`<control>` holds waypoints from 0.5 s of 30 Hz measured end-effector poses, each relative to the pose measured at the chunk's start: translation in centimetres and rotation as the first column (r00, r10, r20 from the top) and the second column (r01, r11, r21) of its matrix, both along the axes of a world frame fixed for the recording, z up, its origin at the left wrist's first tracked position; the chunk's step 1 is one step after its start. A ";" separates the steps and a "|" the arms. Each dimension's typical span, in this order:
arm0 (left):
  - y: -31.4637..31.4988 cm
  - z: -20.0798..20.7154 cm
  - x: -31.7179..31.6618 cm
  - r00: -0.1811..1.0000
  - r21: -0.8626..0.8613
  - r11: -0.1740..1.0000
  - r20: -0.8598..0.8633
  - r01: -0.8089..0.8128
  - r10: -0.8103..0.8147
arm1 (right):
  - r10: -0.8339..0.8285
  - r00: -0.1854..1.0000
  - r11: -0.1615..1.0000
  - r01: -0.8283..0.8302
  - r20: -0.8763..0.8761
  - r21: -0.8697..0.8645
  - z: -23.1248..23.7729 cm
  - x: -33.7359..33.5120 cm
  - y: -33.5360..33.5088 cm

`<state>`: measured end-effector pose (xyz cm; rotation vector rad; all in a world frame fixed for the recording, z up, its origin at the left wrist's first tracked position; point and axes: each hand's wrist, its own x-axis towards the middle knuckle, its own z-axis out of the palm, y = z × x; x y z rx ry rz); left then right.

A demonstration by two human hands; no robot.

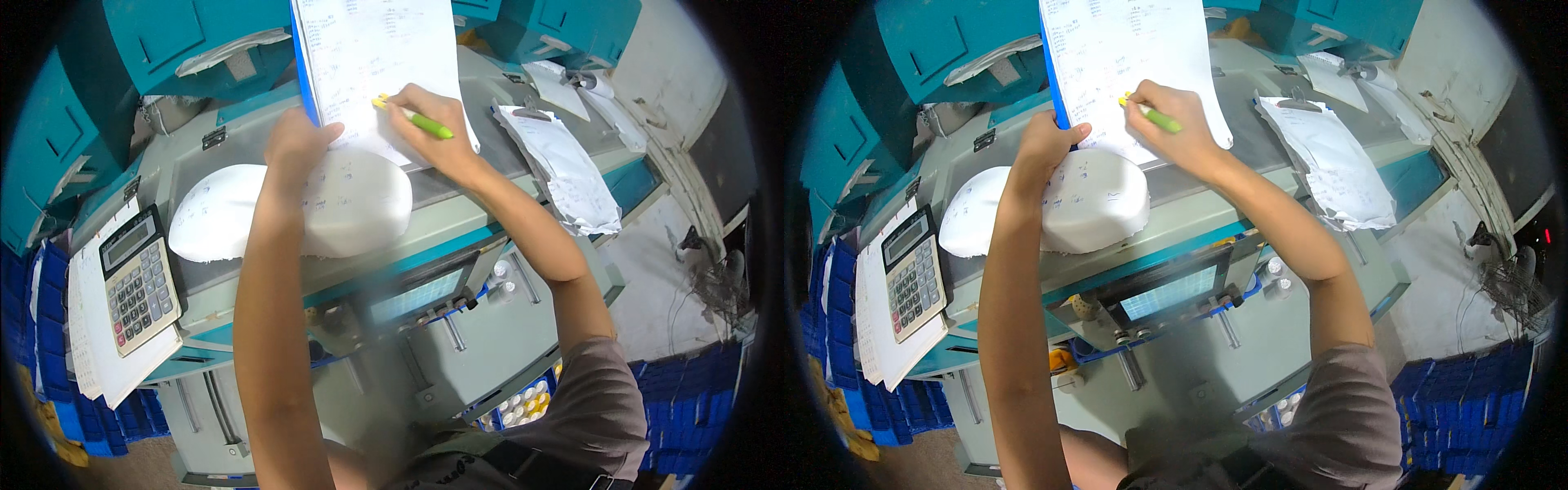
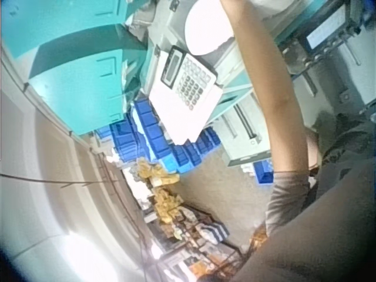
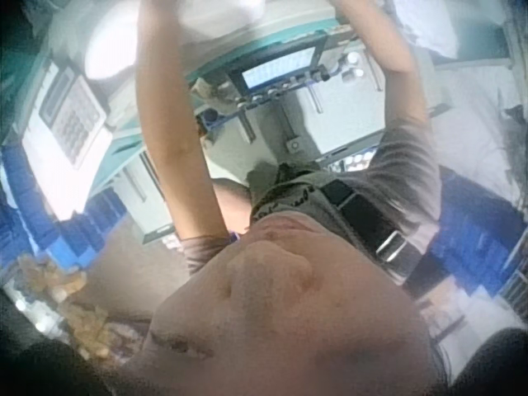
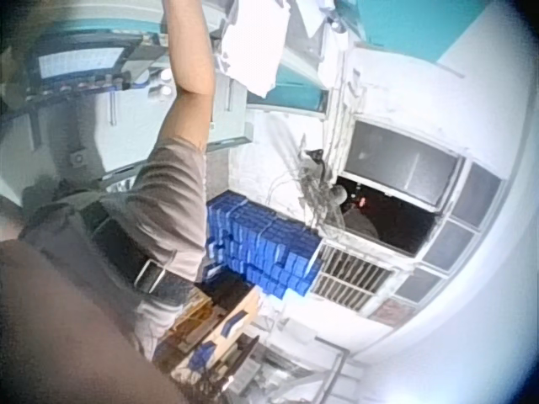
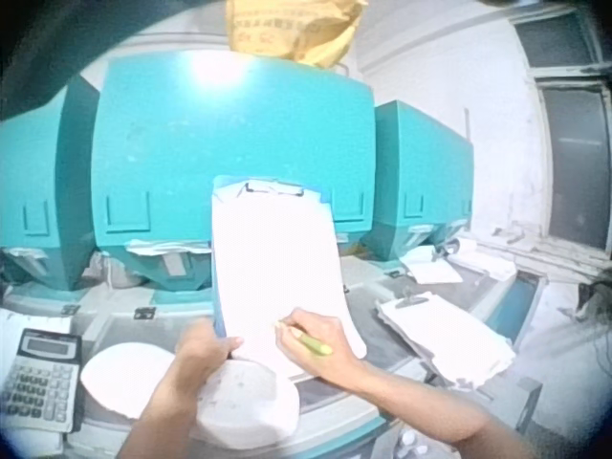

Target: The person operates a machine's touchscreen, writes on a clipboard, and uses a calculator. They then pick up small white and yellow containers from blue bins, place them into a blue tray, and carry the tray to the machine to load the containers into the machine's slots.

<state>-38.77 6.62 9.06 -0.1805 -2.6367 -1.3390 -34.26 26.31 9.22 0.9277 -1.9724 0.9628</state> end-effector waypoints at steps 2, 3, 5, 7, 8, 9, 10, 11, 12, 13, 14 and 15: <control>0.0 0.1 0.0 0.999 0.016 0.999 0.005 0.033 -0.033 | 0.001 1.000 1.000 0.000 -0.029 0.022 -0.1 0.0 -0.1; 0.0 0.1 0.1 0.999 0.031 0.999 0.029 0.034 -0.035 | 0.043 0.997 0.991 -0.035 -0.059 0.126 0.0 0.0 -0.2; 0.0 0.4 0.2 0.996 0.057 0.998 0.081 0.031 -0.036 | 0.008 0.998 0.999 -0.006 -0.058 0.041 0.1 0.1 -0.2; 0.0 0.5 0.3 0.996 -0.056 0.998 0.084 -0.036 0.041 | -0.137 0.985 0.989 0.141 0.102 -0.032 0.4 0.3 -0.1; 0.1 0.6 0.3 0.996 -0.101 0.993 0.068 -0.057 0.064 | -0.056 0.997 0.998 0.055 0.044 0.015 0.5 0.4 0.0; 0.1 0.5 0.3 0.997 -0.019 1.000 0.074 -0.019 0.020 | -0.041 0.999 0.999 0.040 0.032 0.035 0.5 0.5 0.0; -0.1 0.5 0.3 0.997 0.064 0.997 0.062 0.035 -0.039 | -0.032 0.999 0.997 0.030 0.030 0.065 0.5 0.5 0.1; 0.0 0.4 0.3 0.993 0.146 0.986 0.078 0.081 -0.093 | 0.041 0.999 0.995 -0.041 0.005 0.094 0.5 0.5 0.2; 0.1 0.4 0.2 0.995 0.103 0.992 0.057 0.078 -0.084 | -0.038 0.999 0.998 0.038 0.015 0.043 0.4 0.4 0.3; 0.0 0.5 0.2 0.996 0.057 0.997 0.064 0.056 -0.059 | -0.042 0.998 0.999 0.041 0.038 0.029 0.4 0.4 0.3; -0.1 0.6 0.2 0.997 0.010 1.000 0.072 0.024 -0.025 | -0.066 0.994 0.998 0.065 0.088 0.013 0.4 0.3 0.2; -0.2 0.6 0.4 0.997 -0.028 1.000 0.077 -0.001 0.003 | -0.196 0.961 0.979 0.203 0.197 -0.014 0.3 0.3 0.2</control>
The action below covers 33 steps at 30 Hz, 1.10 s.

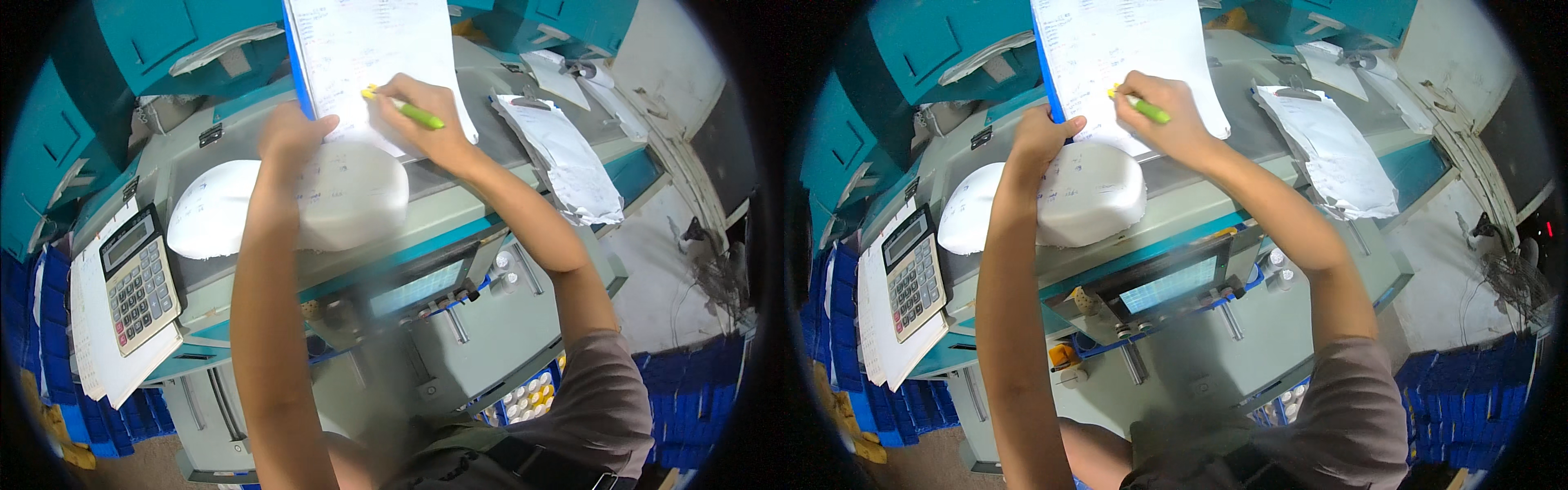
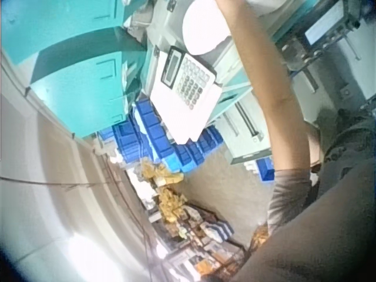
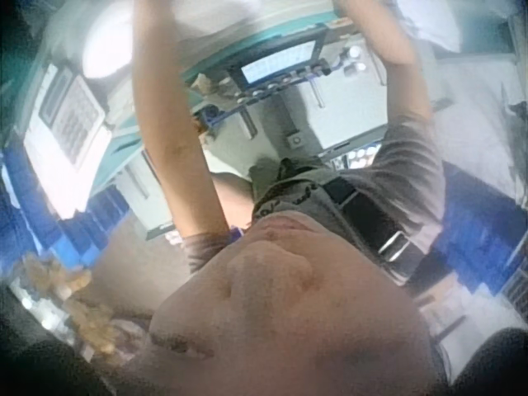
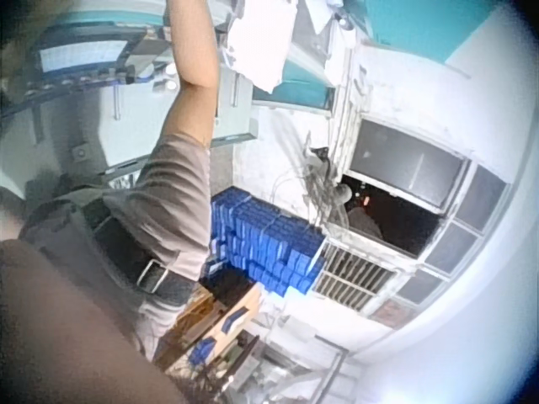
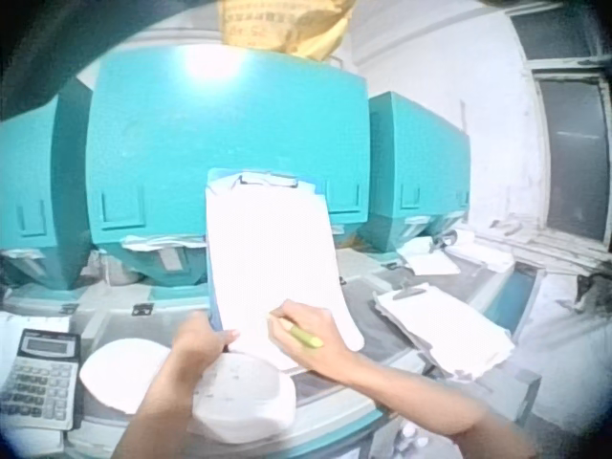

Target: The person operates a machine's touchscreen, writes on a clipboard, and uses a calculator. They then pick up small white and yellow containers from blue bins, place them into a blue tray, and carry the tray to the machine to load the containers into the machine's slots.

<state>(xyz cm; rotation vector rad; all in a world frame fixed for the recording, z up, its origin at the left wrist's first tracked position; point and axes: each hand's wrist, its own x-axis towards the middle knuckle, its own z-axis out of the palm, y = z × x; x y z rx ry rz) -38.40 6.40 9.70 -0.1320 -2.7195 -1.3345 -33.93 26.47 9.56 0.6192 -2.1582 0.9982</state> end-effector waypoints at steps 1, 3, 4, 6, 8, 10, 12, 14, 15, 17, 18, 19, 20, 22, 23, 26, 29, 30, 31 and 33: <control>0.0 0.2 0.0 1.000 -0.035 0.999 0.003 -0.025 0.025 | 0.110 0.987 0.994 -0.107 -0.118 0.036 0.0 -0.2 -0.2; 0.2 0.3 0.2 1.000 -0.005 1.000 0.020 -0.014 0.015 | 0.158 0.955 0.987 -0.143 -0.252 0.078 0.1 -0.4 -0.6; 0.2 0.3 0.4 0.999 0.068 0.998 0.034 0.009 -0.011 | 0.175 0.958 0.981 -0.150 -0.229 0.123 0.2 -0.4 -0.6; 0.3 0.4 0.6 0.999 0.087 0.996 0.046 0.007 -0.011 | 0.141 0.968 0.990 -0.142 -0.209 0.010 0.7 0.0 0.1; 0.3 0.5 0.5 0.998 -0.005 0.999 0.030 -0.046 0.046 | 0.047 0.997 0.985 -0.056 -0.056 -0.161 1.4 1.0 1.3; 0.4 0.4 0.3 0.998 0.019 0.998 0.033 -0.056 0.055 | -0.018 0.995 0.997 0.010 -0.098 -0.081 2.2 2.2 3.3; 0.5 0.2 0.2 0.999 0.075 0.997 0.033 -0.025 0.022 | -0.049 0.996 0.998 0.047 -0.071 -0.028 3.0 3.2 4.4; 0.5 0.2 0.3 0.998 0.162 0.986 0.051 0.024 -0.033 | 0.038 0.986 0.999 -0.031 0.165 -0.040 3.5 4.0 4.5; 0.5 0.2 0.4 0.999 0.134 0.991 0.015 0.026 -0.028 | 0.124 0.957 0.992 -0.116 0.261 -0.045 3.8 4.3 4.5; 0.4 0.3 0.8 1.000 0.087 0.996 -0.014 -0.009 0.010 | 0.049 0.823 0.999 -0.040 0.566 -0.029 4.1 5.0 4.1; 0.4 0.3 0.9 1.000 0.099 0.995 -0.028 -0.006 0.009 | 0.049 0.745 0.999 -0.038 0.665 -0.032 4.3 5.3 3.9; 0.3 0.3 1.1 0.999 0.111 0.994 -0.041 -0.005 0.009 | 0.063 0.758 0.998 -0.060 0.650 -0.027 4.3 5.5 3.6; 0.3 0.4 1.2 0.999 0.122 0.993 -0.052 -0.004 0.011 | 0.102 0.793 0.995 -0.092 0.600 -0.047 4.3 5.7 3.5; 0.1 0.4 1.1 0.998 0.136 0.990 -0.061 0.037 -0.029 | 0.163 0.815 0.987 -0.142 0.556 -0.080 4.4 5.9 3.4; 0.0 0.3 1.0 0.998 0.140 0.989 -0.053 0.046 -0.039 | 0.278 0.796 0.959 -0.204 0.537 -0.195 4.5 5.9 3.4; -0.1 0.0 0.6 0.996 0.170 0.982 -0.060 0.081 -0.072 | 0.648 0.591 0.735 -0.320 0.481 -0.597 4.9 5.2 3.5; -0.2 -0.4 0.2 0.994 0.215 0.971 -0.059 0.107 -0.097 | 0.898 0.362 0.368 -0.304 0.251 -0.879 4.4 4.0 2.7; -0.3 -0.4 0.1 0.995 0.166 0.982 -0.063 0.087 -0.078 | 0.861 0.414 0.452 -0.355 0.296 -0.818 4.2 3.5 2.3; -0.3 -0.4 -0.1 0.996 0.123 0.990 -0.067 0.070 -0.062 | 0.774 0.526 0.578 -0.362 0.352 -0.731 3.7 3.0 1.6; -0.4 -0.5 -0.3 0.997 0.088 0.995 -0.070 0.044 -0.037 | 0.597 0.699 0.783 -0.401 0.394 -0.476 2.5 1.9 0.5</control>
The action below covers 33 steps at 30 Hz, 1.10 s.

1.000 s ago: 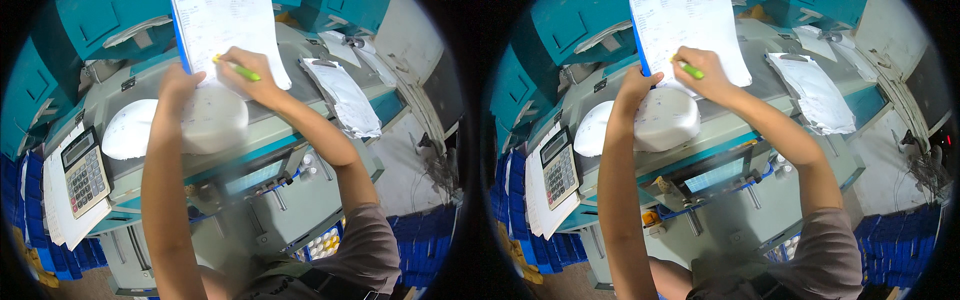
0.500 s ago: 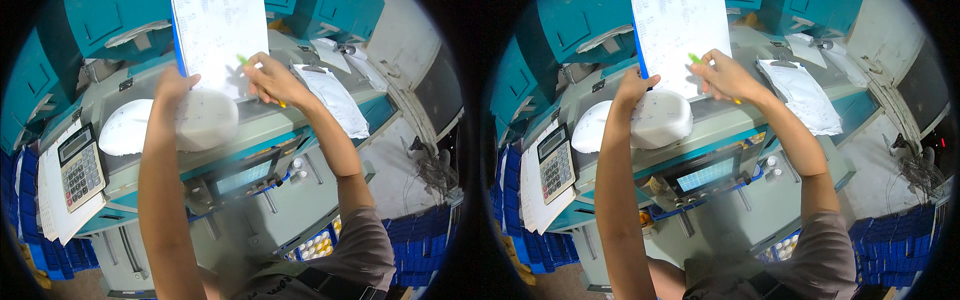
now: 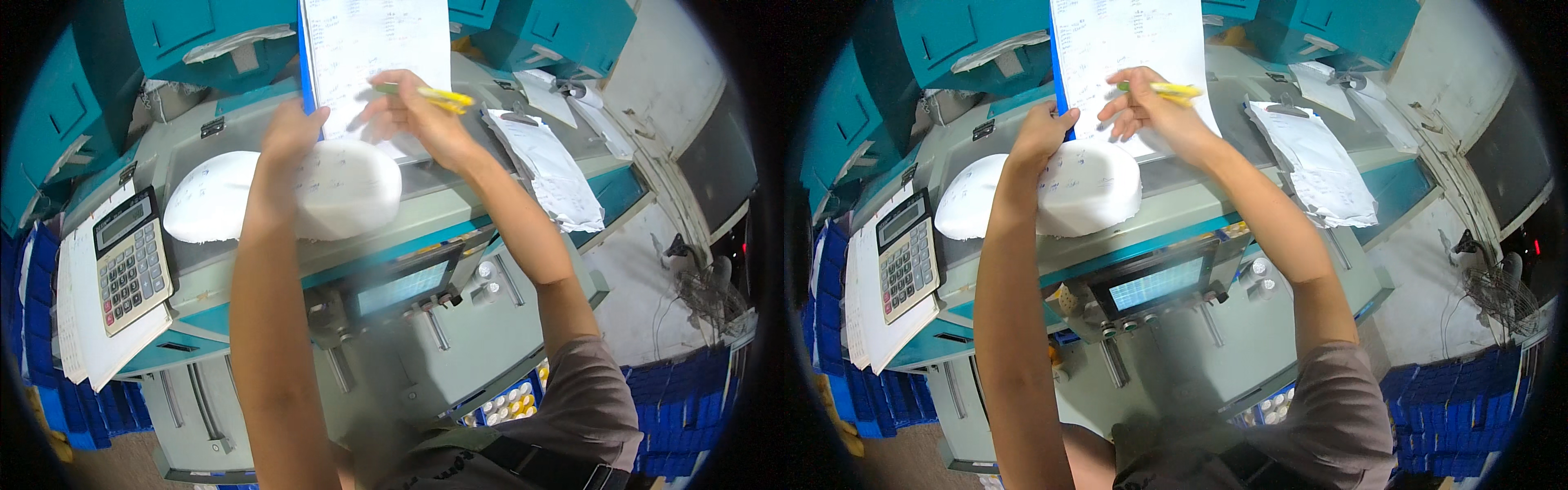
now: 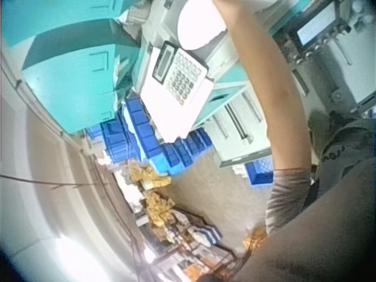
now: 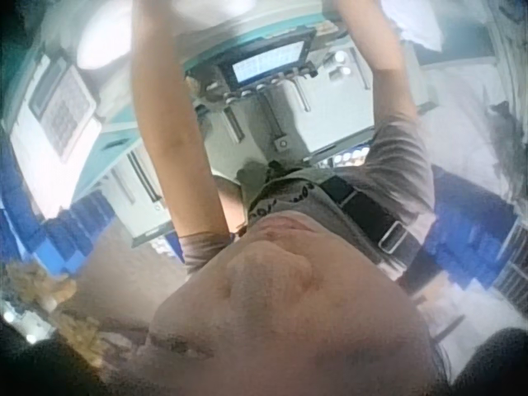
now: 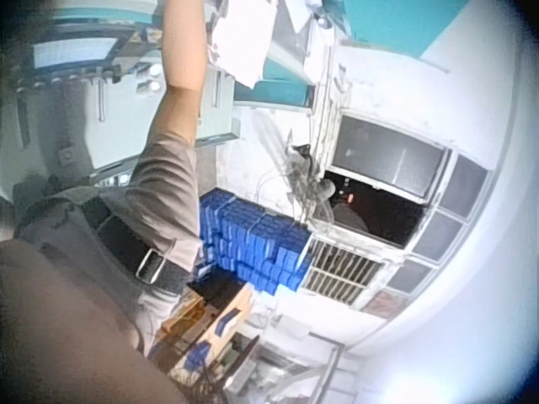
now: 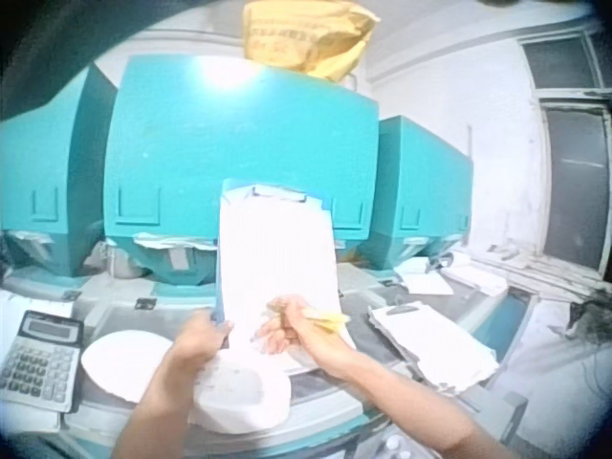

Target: The person operates a machine's touchscreen, writes on a clipboard, and uses a calculator. They then pick up small white and yellow containers from blue bins, place them into a blue tray, and carry the tray to the machine to load the containers into the machine's slots.

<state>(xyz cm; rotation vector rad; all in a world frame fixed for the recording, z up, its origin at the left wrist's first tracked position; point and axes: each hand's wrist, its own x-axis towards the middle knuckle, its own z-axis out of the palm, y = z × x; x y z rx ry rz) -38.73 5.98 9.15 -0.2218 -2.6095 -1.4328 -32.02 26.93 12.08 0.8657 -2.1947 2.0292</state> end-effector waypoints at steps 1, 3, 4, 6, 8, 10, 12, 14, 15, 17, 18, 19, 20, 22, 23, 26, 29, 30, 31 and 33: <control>0.0 -0.1 -0.1 1.000 0.008 1.000 0.000 -0.006 0.006 | -0.017 0.990 0.999 0.024 -0.141 0.048 -0.8 -0.4 -0.5; 0.0 -0.2 -0.4 1.000 0.025 1.000 -0.002 -0.009 0.009 | -0.114 0.947 0.961 0.182 -0.302 0.209 -1.8 -1.6 -1.6; 0.0 -0.3 -0.5 1.000 0.033 0.999 -0.003 -0.006 0.006 | -0.166 0.907 0.920 0.283 -0.386 0.271 -2.2 -2.2 -2.1; 0.1 -0.4 -0.5 0.999 0.021 0.999 0.003 -0.034 0.034 | -0.277 0.885 0.919 0.357 -0.373 0.165 -2.8 -3.1 -2.7; 0.3 -0.3 -0.5 0.996 -0.010 0.996 0.020 -0.089 0.090 | -0.392 0.851 0.897 0.437 -0.350 0.058 -3.0 -3.8 -3.1; 0.4 -0.2 -0.5 0.995 -0.044 0.994 0.030 -0.098 0.099 | -0.415 0.840 0.904 0.424 -0.350 -0.054 -3.1 -4.2 -3.0; 0.4 -0.2 -0.5 0.994 -0.052 0.994 0.047 -0.098 0.101 | -0.415 0.813 0.884 0.466 -0.409 0.030 -3.2 -4.3 -2.8; 0.5 -0.2 -0.7 0.993 -0.028 0.995 0.074 -0.095 0.096 | -0.416 0.791 0.875 0.482 -0.449 0.037 -3.3 -4.3 -2.7; 0.4 -0.2 -0.8 0.993 -0.053 0.994 0.065 -0.097 0.100 | -0.424 0.781 0.867 0.496 -0.459 0.044 -3.3 -4.3 -2.7; 0.4 -0.4 -1.0 0.993 -0.038 0.995 0.076 -0.087 0.089 | -0.417 0.766 0.870 0.493 -0.489 0.031 -3.4 -4.3 -2.7; 0.5 -0.4 -1.2 0.993 -0.048 0.994 0.063 -0.095 0.098 | -0.418 0.759 0.868 0.495 -0.500 0.026 -3.4 -4.3 -2.8; 0.5 -0.5 -1.2 0.993 -0.032 0.994 0.055 -0.100 0.102 | -0.412 0.765 0.870 0.491 -0.496 0.034 -3.4 -4.2 -2.8; 0.5 -0.6 -1.3 0.993 0.000 0.995 0.069 -0.101 0.101 | -0.406 0.770 0.872 0.487 -0.492 0.042 -3.4 -4.2 -2.9; 0.6 -0.6 -1.3 0.992 -0.023 0.994 0.059 -0.107 0.108 | -0.409 0.763 0.868 0.495 -0.501 0.045 -3.3 -4.2 -2.9; 0.6 -0.6 -1.3 0.992 -0.009 0.995 0.077 -0.104 0.104 | -0.418 0.750 0.861 0.507 -0.513 0.040 -3.3 -4.1 -2.9; 0.5 -0.4 -1.2 0.993 -0.013 0.996 0.086 -0.083 0.083 | -0.431 0.768 0.852 0.519 -0.474 0.067 -3.2 -3.9 -2.8; 0.5 -0.2 -0.9 0.992 0.000 0.997 0.092 -0.084 0.083 | -0.426 0.772 0.859 0.509 -0.472 0.058 -3.2 -3.9 -2.8; 0.5 -0.2 -0.8 0.992 -0.020 0.996 0.084 -0.088 0.089 | -0.422 0.766 0.862 0.504 -0.484 0.046 -3.2 -4.0 -2.9; 0.5 -0.1 -0.8 0.993 -0.019 0.996 0.080 -0.085 0.086 | -0.429 0.763 0.861 0.508 -0.484 0.038 -3.3 -4.0 -2.9; 0.6 0.0 -0.6 0.992 -0.034 0.994 0.068 -0.103 0.105 | -0.446 0.757 0.854 0.519 -0.478 0.024 -3.3 -4.1 -2.9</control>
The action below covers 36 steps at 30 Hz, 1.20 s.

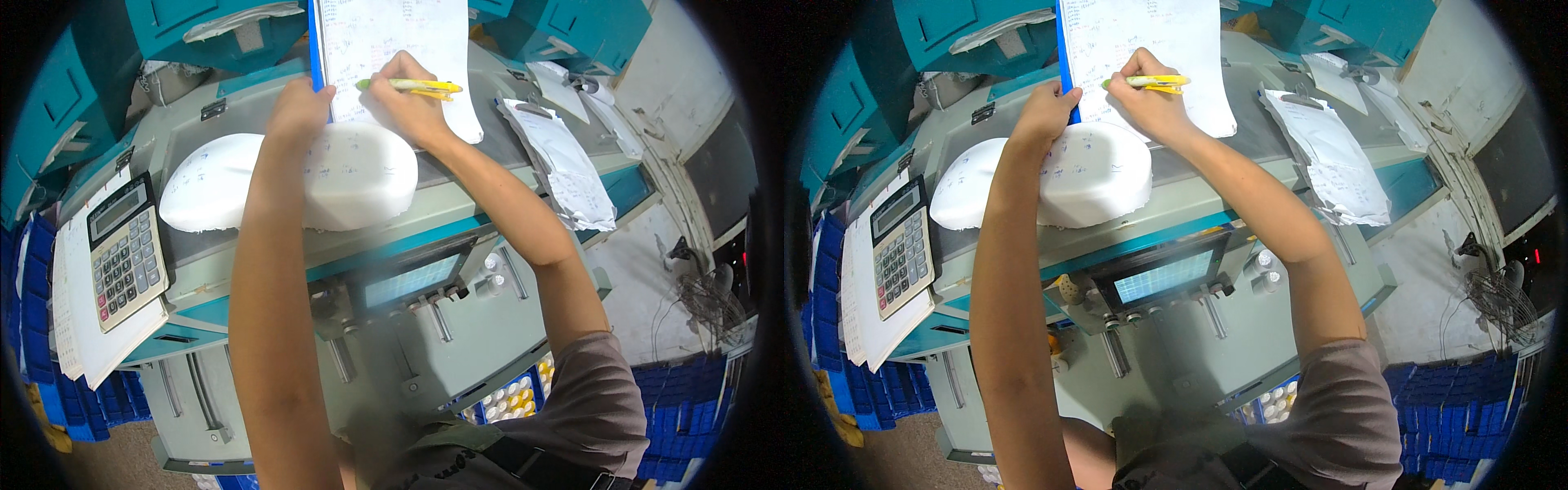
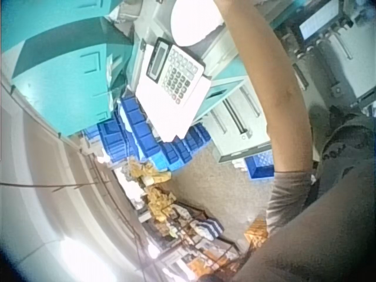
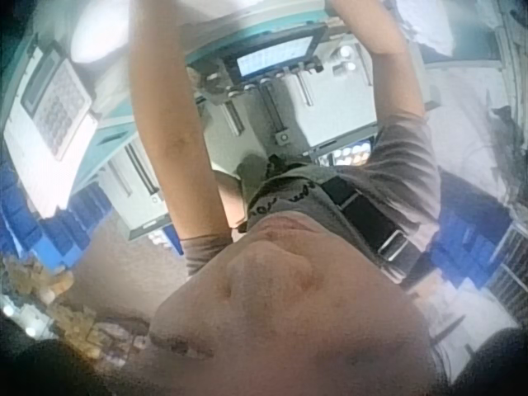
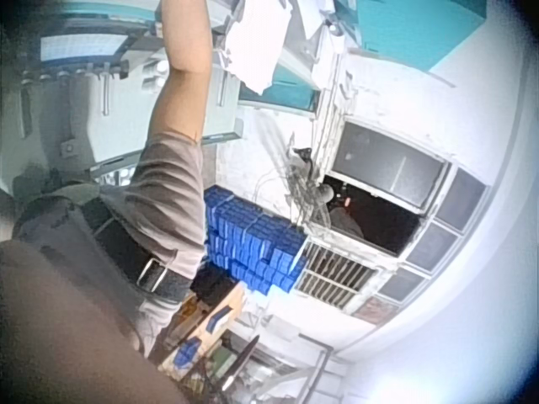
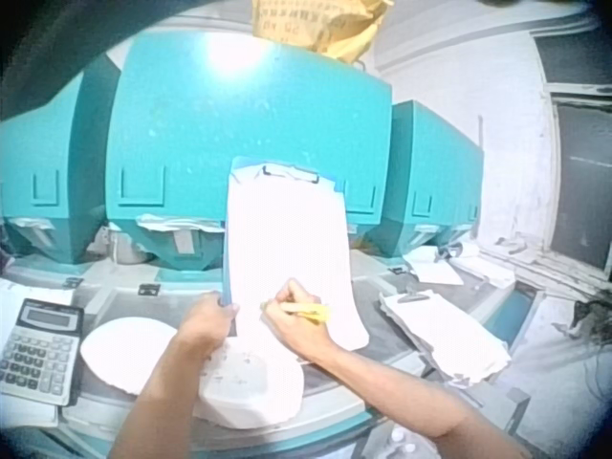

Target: The person operates a machine's touchscreen, writes on a clipboard, and uses a calculator. They then pick up small white and yellow containers from blue bins, place them into a blue tray, and carry the tray to the machine to load the containers into the machine's slots.

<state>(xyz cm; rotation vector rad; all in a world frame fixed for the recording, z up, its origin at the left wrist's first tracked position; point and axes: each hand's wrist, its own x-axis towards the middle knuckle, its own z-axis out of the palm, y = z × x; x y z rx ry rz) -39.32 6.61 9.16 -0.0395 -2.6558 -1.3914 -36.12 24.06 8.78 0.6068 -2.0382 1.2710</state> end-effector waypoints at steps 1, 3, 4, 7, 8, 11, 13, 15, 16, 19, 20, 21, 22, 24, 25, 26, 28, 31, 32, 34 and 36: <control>0.1 0.1 0.1 1.000 -0.015 1.000 -0.007 -0.020 0.020 | 0.004 1.000 1.000 -0.004 -0.002 0.008 0.0 0.0 0.0; 0.1 0.1 0.3 1.000 -0.018 0.999 0.000 -0.031 0.031 | 0.000 1.000 1.000 0.000 0.000 0.022 -0.1 -0.1 0.0; 0.1 0.2 0.3 1.000 -0.005 1.000 0.014 -0.023 0.023 | -0.008 1.000 1.000 0.008 0.002 0.027 -0.1 -0.1 0.1; 0.0 0.2 0.3 1.000 0.005 1.000 0.019 0.002 -0.002 | -0.022 1.000 0.999 0.022 -0.011 0.028 -0.1 0.0 0.1; -0.1 0.1 0.3 1.000 0.025 1.000 0.020 0.008 -0.009 | -0.023 1.000 1.000 0.023 -0.010 0.020 -0.1 0.0 0.1; -0.1 -0.1 0.1 1.000 0.025 1.000 0.002 -0.001 0.001 | -0.027 1.000 0.999 0.027 -0.007 0.026 0.0 0.1 0.0; 0.0 -0.2 0.0 1.000 0.034 0.999 0.005 -0.004 0.004 | -0.035 0.999 0.999 0.035 -0.008 0.038 0.0 0.1 0.0; 0.0 -0.1 0.1 1.000 0.040 0.999 0.006 0.002 -0.002 | -0.067 0.998 0.997 0.066 0.006 0.050 0.1 0.2 0.0; -0.1 -0.1 0.1 1.000 0.033 0.999 -0.002 0.009 -0.008 | -0.041 0.999 0.999 0.041 0.004 0.018 0.1 0.2 0.1; 0.0 0.0 0.3 1.000 0.023 1.000 -0.010 0.010 -0.010 | -0.027 0.999 0.999 0.028 0.040 -0.027 0.0 0.2 0.0; 0.0 0.0 0.3 1.000 0.045 0.999 -0.002 0.010 -0.010 | -0.030 0.999 1.000 0.030 0.040 -0.007 0.0 0.2 0.0; 0.1 0.0 0.3 1.000 0.024 1.000 -0.003 -0.003 0.003 | -0.034 0.998 0.999 0.033 0.043 0.007 0.0 0.1 0.0; 0.1 0.0 0.3 1.000 0.026 1.000 0.005 -0.015 0.015 | -0.036 0.999 0.999 0.036 0.033 0.003 0.0 0.1 0.0; 0.2 0.0 0.3 0.999 0.025 0.999 0.018 -0.030 0.030 | -0.045 0.999 0.999 0.046 0.028 -0.017 0.0 0.1 0.0; 0.2 0.1 0.3 0.999 0.024 0.999 0.022 -0.033 0.032 | -0.049 0.999 0.999 0.049 0.014 -0.008 0.0 0.1 0.0; 0.2 0.1 0.3 0.999 0.042 0.999 0.032 -0.029 0.027 | -0.055 0.998 0.998 0.055 0.008 0.003 0.0 0.1 0.0; 0.1 0.2 0.4 1.000 0.014 1.000 0.018 -0.017 0.017 | -0.061 0.998 0.998 0.060 0.010 0.009 -0.1 0.1 0.1; 0.1 0.3 0.5 1.000 -0.007 1.000 0.008 -0.030 0.030 | -0.056 0.998 0.998 0.056 0.019 -0.008 -0.1 0.1 0.1; 0.1 0.3 0.6 0.999 0.001 0.999 0.012 -0.035 0.035 | -0.054 0.998 0.998 0.055 0.012 -0.015 -0.1 0.2 0.0; 0.2 0.3 0.7 0.999 0.004 0.999 0.015 -0.035 0.035 | -0.047 0.999 0.999 0.047 0.006 -0.024 0.0 0.2 0.0; 0.1 0.3 0.7 1.000 0.020 1.000 0.011 -0.013 0.013 | -0.046 0.999 0.999 0.046 0.016 -0.025 0.1 0.2 -0.1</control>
